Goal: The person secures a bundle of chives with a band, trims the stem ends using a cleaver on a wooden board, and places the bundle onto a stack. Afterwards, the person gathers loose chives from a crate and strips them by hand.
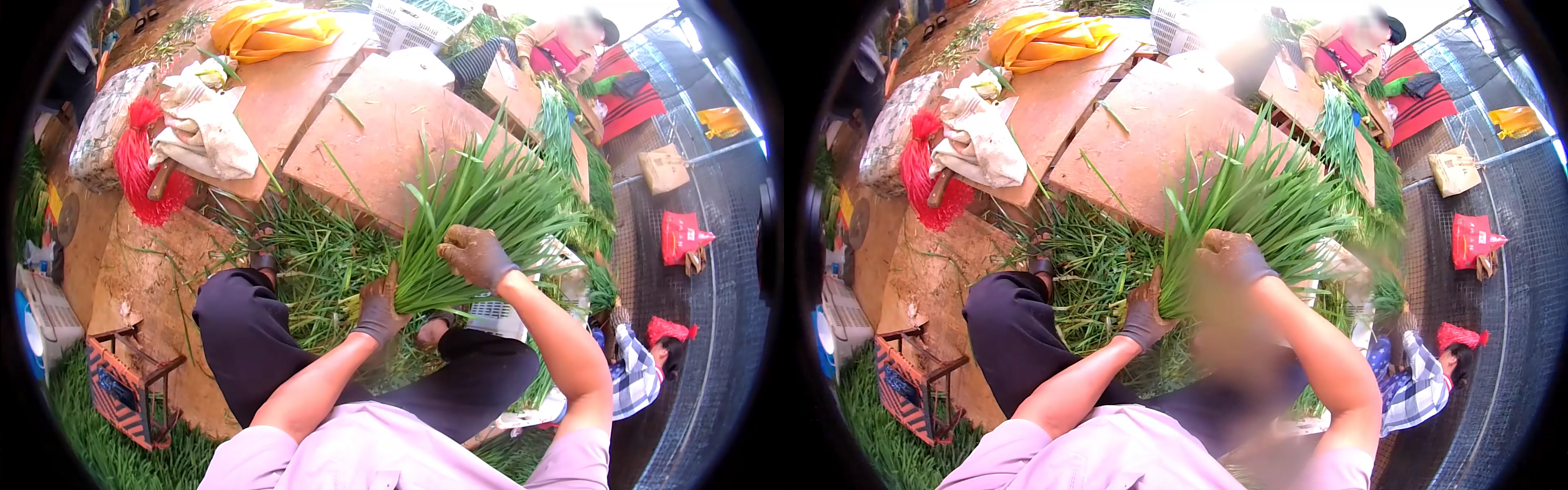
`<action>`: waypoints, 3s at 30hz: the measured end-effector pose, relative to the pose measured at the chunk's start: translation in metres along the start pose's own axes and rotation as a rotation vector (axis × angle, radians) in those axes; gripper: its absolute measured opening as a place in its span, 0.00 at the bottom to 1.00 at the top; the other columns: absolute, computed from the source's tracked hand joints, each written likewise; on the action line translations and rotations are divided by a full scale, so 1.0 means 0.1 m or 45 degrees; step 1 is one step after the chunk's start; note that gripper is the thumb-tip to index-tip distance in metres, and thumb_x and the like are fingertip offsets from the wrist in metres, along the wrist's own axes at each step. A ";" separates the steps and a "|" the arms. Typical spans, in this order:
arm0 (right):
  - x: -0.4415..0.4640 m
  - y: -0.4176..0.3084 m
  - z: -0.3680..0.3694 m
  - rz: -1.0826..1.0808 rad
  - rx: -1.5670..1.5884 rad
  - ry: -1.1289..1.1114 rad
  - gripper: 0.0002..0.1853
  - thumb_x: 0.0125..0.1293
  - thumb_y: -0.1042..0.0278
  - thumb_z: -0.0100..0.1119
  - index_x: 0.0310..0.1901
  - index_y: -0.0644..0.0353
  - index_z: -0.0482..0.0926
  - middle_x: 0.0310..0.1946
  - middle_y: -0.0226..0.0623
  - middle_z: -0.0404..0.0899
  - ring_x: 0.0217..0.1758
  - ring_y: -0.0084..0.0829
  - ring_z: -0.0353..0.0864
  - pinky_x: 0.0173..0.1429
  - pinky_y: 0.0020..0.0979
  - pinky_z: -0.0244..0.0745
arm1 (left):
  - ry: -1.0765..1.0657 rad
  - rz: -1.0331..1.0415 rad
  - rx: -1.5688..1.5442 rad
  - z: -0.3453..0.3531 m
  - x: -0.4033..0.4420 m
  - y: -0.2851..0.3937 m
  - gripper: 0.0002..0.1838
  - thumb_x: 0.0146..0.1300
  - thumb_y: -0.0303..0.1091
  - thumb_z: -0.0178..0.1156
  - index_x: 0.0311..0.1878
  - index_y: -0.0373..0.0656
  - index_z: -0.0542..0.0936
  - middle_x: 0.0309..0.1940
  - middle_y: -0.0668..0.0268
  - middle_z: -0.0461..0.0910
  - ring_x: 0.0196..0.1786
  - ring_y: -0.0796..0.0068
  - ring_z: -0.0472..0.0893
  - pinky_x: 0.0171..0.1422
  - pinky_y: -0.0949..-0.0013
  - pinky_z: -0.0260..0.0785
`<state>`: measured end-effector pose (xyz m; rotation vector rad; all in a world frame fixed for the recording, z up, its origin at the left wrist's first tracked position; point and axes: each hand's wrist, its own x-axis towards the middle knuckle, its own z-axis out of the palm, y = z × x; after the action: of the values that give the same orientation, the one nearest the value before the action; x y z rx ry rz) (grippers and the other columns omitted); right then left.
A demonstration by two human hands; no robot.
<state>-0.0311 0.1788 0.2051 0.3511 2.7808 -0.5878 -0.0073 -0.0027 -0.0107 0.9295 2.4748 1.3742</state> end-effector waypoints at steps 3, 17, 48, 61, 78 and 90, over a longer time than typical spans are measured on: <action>-0.27 -0.43 -0.42 0.221 0.740 0.029 0.11 0.74 0.59 0.56 0.37 0.57 0.74 0.20 0.28 0.73 0.16 0.21 0.69 0.23 0.24 0.65 | 0.023 0.009 -0.040 0.02 0.00 -0.03 0.65 0.41 0.46 0.77 0.80 0.40 0.48 0.46 0.52 0.80 0.47 0.47 0.79 0.58 0.44 0.66; -1.83 -0.26 -0.17 -0.136 0.623 -0.489 0.13 0.75 0.58 0.58 0.49 0.57 0.86 0.22 0.28 0.81 0.21 0.18 0.75 0.28 0.23 0.71 | -0.094 -0.021 -0.095 -0.07 0.03 0.08 0.66 0.42 0.51 0.78 0.79 0.35 0.49 0.45 0.45 0.80 0.48 0.44 0.81 0.55 0.48 0.73; -2.42 0.02 -0.26 -0.183 0.840 0.346 0.12 0.77 0.68 0.55 0.55 0.64 0.80 0.38 0.33 0.86 0.37 0.21 0.85 0.38 0.22 0.79 | -0.082 -0.166 -0.581 -1.58 0.07 1.13 0.45 0.56 0.45 0.76 0.70 0.38 0.62 0.58 0.54 0.78 0.58 0.59 0.81 0.62 0.63 0.73; -0.95 -0.04 -0.97 -0.244 -0.322 0.188 0.18 0.75 0.62 0.52 0.61 0.58 0.78 0.56 0.42 0.81 0.58 0.34 0.82 0.61 0.34 0.79 | -0.139 0.660 0.327 -1.98 -0.11 1.30 0.64 0.52 0.44 0.76 0.79 0.31 0.41 0.60 0.51 0.78 0.57 0.48 0.81 0.61 0.56 0.74; -1.78 -0.60 -0.61 -0.611 -0.104 1.226 0.16 0.65 0.70 0.63 0.54 0.54 0.80 0.47 0.38 0.83 0.49 0.43 0.81 0.57 0.43 0.73 | -0.027 0.480 0.257 -2.03 -0.35 1.30 0.58 0.52 0.40 0.74 0.77 0.29 0.47 0.60 0.47 0.77 0.59 0.45 0.79 0.67 0.54 0.71; -1.79 -0.61 -0.32 -0.378 -0.258 1.282 0.22 0.59 0.48 0.70 0.46 0.55 0.79 0.35 0.38 0.85 0.38 0.44 0.84 0.45 0.42 0.75 | 0.179 0.696 0.388 -2.02 -0.37 1.35 0.61 0.49 0.45 0.77 0.75 0.23 0.49 0.42 0.50 0.81 0.38 0.48 0.83 0.41 0.53 0.78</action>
<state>0.1112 0.1067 0.3118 0.2183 3.8667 -0.1800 -0.0032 -0.1168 0.2074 1.7338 2.7051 1.2384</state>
